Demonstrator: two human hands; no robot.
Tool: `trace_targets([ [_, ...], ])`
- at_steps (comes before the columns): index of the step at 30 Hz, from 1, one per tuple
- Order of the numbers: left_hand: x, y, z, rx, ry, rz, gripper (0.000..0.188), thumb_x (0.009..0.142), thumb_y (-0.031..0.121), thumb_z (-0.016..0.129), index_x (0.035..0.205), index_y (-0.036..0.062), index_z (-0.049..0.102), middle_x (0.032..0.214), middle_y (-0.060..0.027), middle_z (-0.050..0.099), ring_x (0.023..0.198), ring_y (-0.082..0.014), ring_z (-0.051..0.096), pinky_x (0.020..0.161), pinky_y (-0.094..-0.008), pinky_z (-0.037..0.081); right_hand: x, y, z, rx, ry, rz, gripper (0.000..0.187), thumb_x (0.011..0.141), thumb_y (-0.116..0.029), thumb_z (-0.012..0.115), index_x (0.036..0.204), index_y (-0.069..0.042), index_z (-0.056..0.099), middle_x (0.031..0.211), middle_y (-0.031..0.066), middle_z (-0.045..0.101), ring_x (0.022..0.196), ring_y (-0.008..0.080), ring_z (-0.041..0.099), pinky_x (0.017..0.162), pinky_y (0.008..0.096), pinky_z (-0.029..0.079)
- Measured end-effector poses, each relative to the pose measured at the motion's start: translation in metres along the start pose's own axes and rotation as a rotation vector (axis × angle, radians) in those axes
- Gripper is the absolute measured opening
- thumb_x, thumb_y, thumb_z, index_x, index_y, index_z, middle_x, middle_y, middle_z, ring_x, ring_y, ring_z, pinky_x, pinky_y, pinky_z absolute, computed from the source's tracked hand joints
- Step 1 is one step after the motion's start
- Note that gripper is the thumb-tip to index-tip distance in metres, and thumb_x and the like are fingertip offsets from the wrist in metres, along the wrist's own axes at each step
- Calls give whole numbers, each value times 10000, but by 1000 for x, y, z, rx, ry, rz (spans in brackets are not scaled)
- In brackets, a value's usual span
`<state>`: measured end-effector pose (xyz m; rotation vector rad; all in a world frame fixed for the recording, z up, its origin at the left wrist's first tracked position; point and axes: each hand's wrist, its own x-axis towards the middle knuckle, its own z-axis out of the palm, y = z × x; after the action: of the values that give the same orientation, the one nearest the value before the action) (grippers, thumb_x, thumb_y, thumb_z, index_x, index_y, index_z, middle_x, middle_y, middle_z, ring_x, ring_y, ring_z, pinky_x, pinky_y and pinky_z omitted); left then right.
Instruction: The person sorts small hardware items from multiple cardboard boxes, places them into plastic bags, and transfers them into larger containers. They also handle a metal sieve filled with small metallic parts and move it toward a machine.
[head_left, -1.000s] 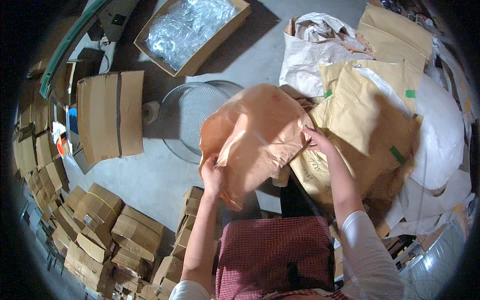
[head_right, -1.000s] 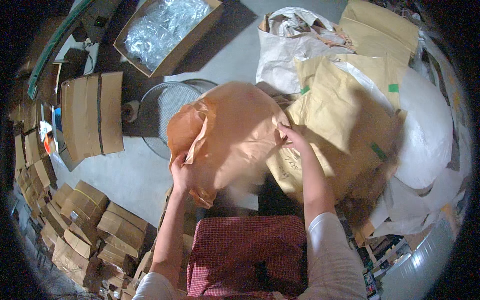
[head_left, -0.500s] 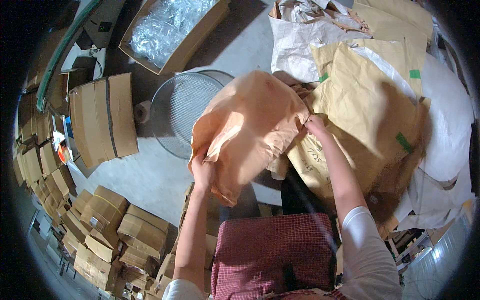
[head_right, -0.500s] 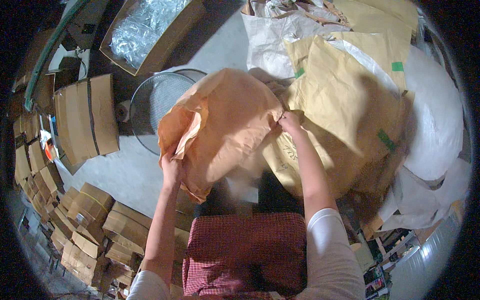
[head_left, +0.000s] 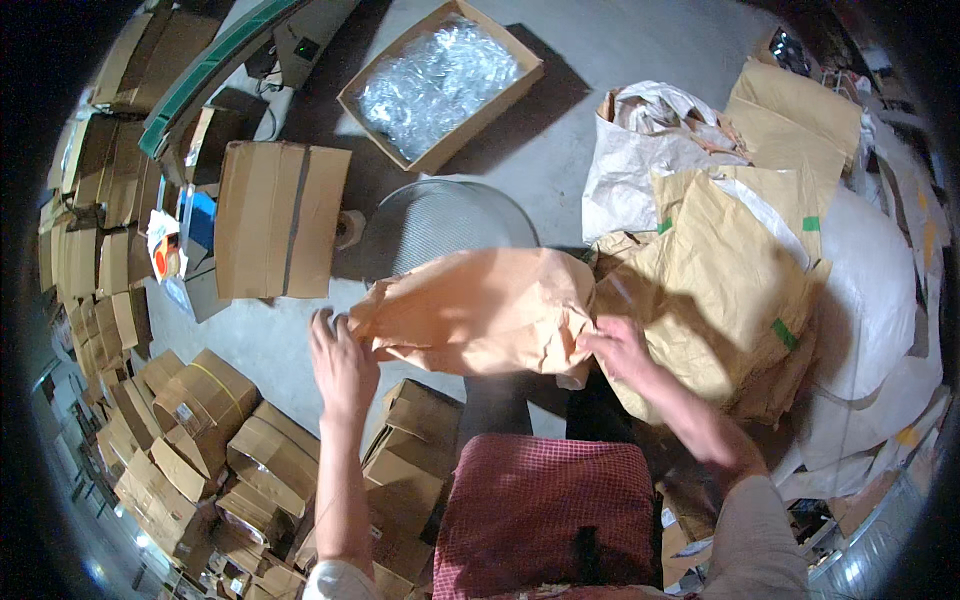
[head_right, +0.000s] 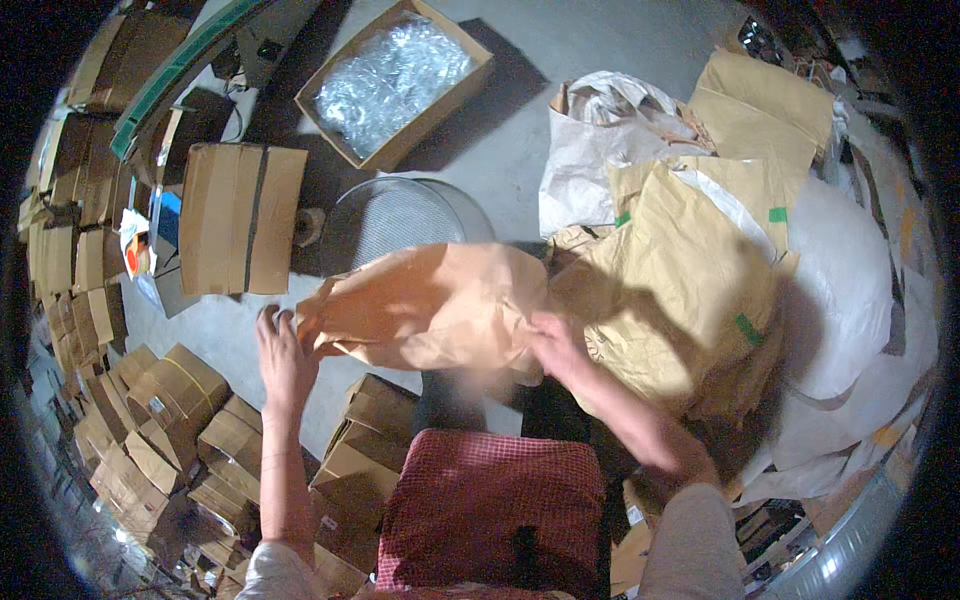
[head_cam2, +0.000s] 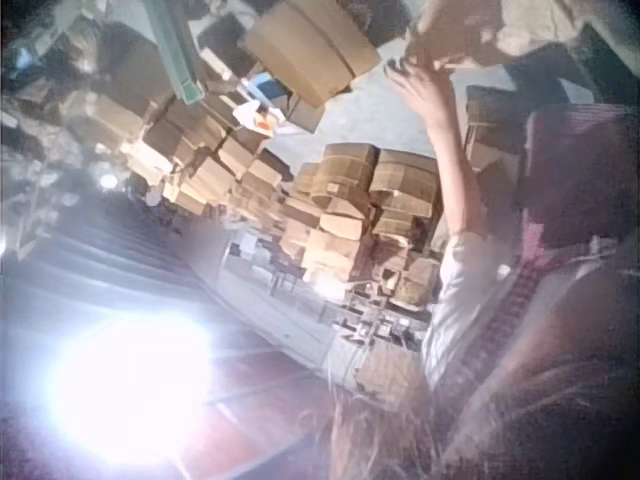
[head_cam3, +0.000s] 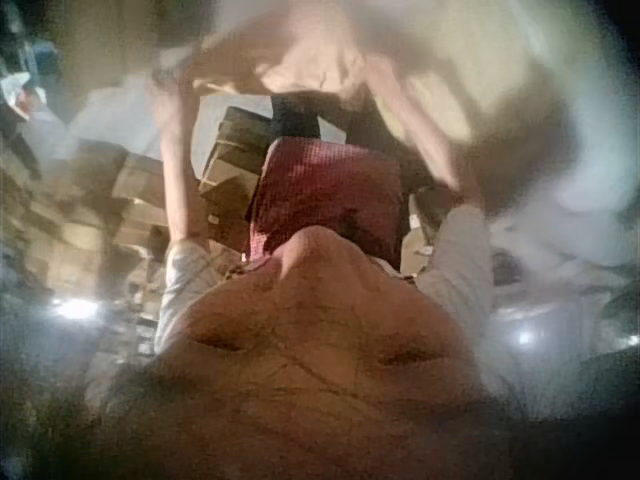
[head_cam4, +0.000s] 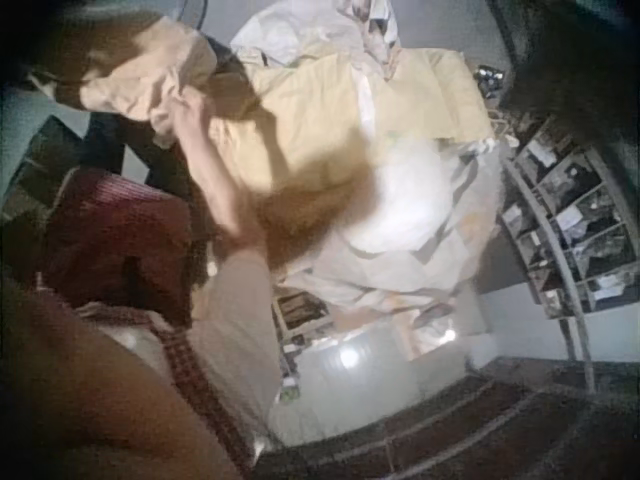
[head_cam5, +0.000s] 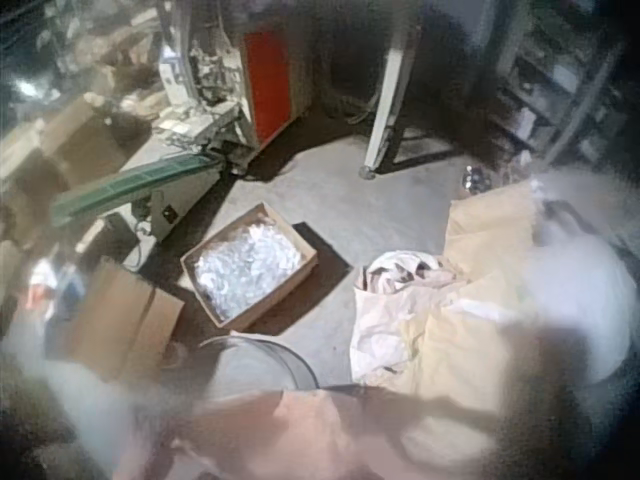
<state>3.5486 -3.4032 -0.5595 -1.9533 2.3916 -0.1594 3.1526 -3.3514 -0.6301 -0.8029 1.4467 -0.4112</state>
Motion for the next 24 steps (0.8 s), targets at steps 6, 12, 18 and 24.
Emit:
trace_targets([
  [6, -49, 98, -63, -1423, -1357, -541, 799, 994, 669, 381, 1384, -10, 541, 1277, -218, 622, 1138, -290, 634, 929, -374, 548, -76, -63, 63, 132, 126, 105, 111, 908, -95, 653, 847, -11, 693, 631, -7, 582, 487, 55, 466, 425, 223, 345],
  [12, -41, 192, -34, -1870, -1383, -1084, 770, 981, 629, 493, 1397, -19, 504, 1296, -185, 600, 1218, -282, 570, 1009, -374, 503, -102, -41, 76, 176, 237, 132, 122, 850, -44, 622, 936, -2, 699, 705, 28, 656, 591, 85, 547, 524, 260, 403],
  [18, -78, 188, -39, -1176, -713, -655, 264, 959, 243, 572, 1018, 3, 665, 811, -215, 696, 745, -339, 711, 649, -431, 549, -110, -44, 91, -352, 173, -285, 123, 773, -56, 656, 889, -15, 667, 792, 188, 661, 662, 303, 676, 594, 368, 511],
  [24, -79, 160, -78, -1265, -791, -627, 194, 918, 94, 567, 1053, -1, 668, 806, -228, 690, 740, -325, 711, 650, -403, 557, -70, 4, 15, 752, -200, 128, 201, 920, -139, 614, 861, 31, 704, 675, 106, 652, 581, 148, 627, 567, 281, 484],
])
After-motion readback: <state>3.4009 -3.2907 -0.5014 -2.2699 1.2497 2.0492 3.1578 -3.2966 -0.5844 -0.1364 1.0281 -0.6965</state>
